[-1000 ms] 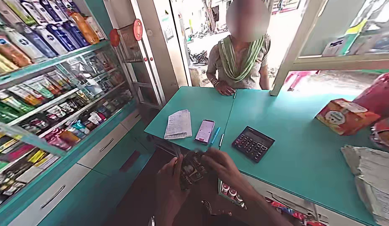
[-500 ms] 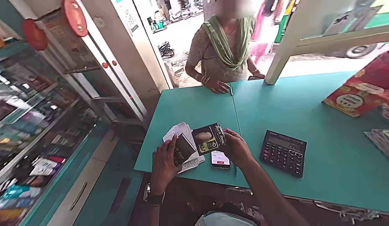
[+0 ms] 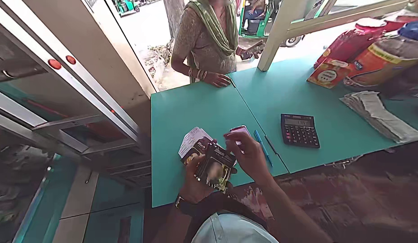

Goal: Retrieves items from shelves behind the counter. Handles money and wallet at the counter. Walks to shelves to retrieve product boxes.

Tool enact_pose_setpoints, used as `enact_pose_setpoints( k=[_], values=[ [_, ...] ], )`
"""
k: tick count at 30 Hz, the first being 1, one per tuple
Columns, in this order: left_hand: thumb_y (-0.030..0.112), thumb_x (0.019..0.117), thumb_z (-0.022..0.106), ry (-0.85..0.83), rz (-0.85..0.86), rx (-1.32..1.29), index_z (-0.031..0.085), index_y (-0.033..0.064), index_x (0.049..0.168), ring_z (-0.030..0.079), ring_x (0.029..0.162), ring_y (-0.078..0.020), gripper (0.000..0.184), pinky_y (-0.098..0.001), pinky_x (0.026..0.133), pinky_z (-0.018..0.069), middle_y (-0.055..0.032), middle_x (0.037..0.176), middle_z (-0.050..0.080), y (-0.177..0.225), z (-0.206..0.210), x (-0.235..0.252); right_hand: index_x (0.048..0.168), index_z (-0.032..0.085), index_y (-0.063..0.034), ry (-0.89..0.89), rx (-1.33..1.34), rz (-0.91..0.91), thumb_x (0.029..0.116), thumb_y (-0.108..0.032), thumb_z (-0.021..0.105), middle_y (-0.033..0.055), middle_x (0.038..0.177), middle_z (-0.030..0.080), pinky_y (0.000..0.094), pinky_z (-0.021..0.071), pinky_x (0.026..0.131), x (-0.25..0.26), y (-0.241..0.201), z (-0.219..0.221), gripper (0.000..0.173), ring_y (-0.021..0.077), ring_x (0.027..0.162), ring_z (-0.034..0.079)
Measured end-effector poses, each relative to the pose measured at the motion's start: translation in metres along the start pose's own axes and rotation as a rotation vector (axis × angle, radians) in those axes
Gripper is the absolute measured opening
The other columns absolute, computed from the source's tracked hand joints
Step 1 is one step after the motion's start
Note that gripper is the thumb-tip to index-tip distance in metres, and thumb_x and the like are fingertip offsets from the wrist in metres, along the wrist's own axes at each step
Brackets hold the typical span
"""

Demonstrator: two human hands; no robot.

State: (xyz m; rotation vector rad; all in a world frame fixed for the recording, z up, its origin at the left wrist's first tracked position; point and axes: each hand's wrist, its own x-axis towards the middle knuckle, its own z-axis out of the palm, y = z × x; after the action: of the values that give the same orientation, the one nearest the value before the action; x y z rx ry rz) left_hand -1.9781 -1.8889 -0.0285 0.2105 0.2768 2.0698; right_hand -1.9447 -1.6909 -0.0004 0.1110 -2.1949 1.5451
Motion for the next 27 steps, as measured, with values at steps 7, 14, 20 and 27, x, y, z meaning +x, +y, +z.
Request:
enact_pose_setpoints(
  k=[7,14,20,27],
  values=[
    [0.020,0.0832,0.077,0.222,0.126,0.048,0.057,0.0085,0.124,0.074,0.091,-0.0238,0.046,-0.0425,0.080,0.0622,-0.0140,0.102,0.072,-0.006,0.012,-0.028,0.150,0.052,-0.0285,-0.370,-0.262,-0.036,0.0676,-0.045,0.093,0.0104,0.164,0.035,0.0479,0.0449,0.114,-0.045,-0.045,0.025,0.093,0.0247,0.147,0.041],
    [0.019,0.0899,0.074,0.026,0.065,0.096,0.049,0.0102,0.143,0.065,0.118,-0.0394,0.060,-0.0592,0.097,0.0540,-0.0224,0.128,0.065,0.004,0.001,-0.043,0.130,0.066,-0.0001,-0.171,-0.027,-0.060,0.1003,-0.015,0.064,0.0047,0.123,0.072,0.0266,0.0594,0.095,-0.050,-0.056,-0.010,0.033,0.0071,0.109,0.070],
    [0.020,0.0889,0.073,0.068,0.075,0.185,0.055,0.0135,0.134,0.071,0.107,-0.0257,0.049,-0.0405,0.086,0.0608,-0.0158,0.128,0.067,0.010,0.000,-0.059,0.110,0.071,-0.0041,0.183,-0.087,-0.068,0.0963,-0.009,0.064,-0.0044,0.104,0.074,0.0204,0.0587,0.086,-0.053,-0.073,-0.032,0.017,0.0010,0.095,0.069],
    [0.071,0.0887,0.056,0.082,0.317,0.653,0.064,0.0162,0.117,0.066,0.106,-0.0184,0.062,-0.0348,0.093,0.0547,-0.0050,0.108,0.068,0.012,-0.018,-0.089,0.112,0.072,-0.0038,0.127,0.169,0.088,0.0941,-0.008,0.066,0.0002,0.098,0.075,0.0225,0.0607,0.079,-0.053,-0.076,-0.048,0.020,0.0069,0.086,0.071]
  ],
)
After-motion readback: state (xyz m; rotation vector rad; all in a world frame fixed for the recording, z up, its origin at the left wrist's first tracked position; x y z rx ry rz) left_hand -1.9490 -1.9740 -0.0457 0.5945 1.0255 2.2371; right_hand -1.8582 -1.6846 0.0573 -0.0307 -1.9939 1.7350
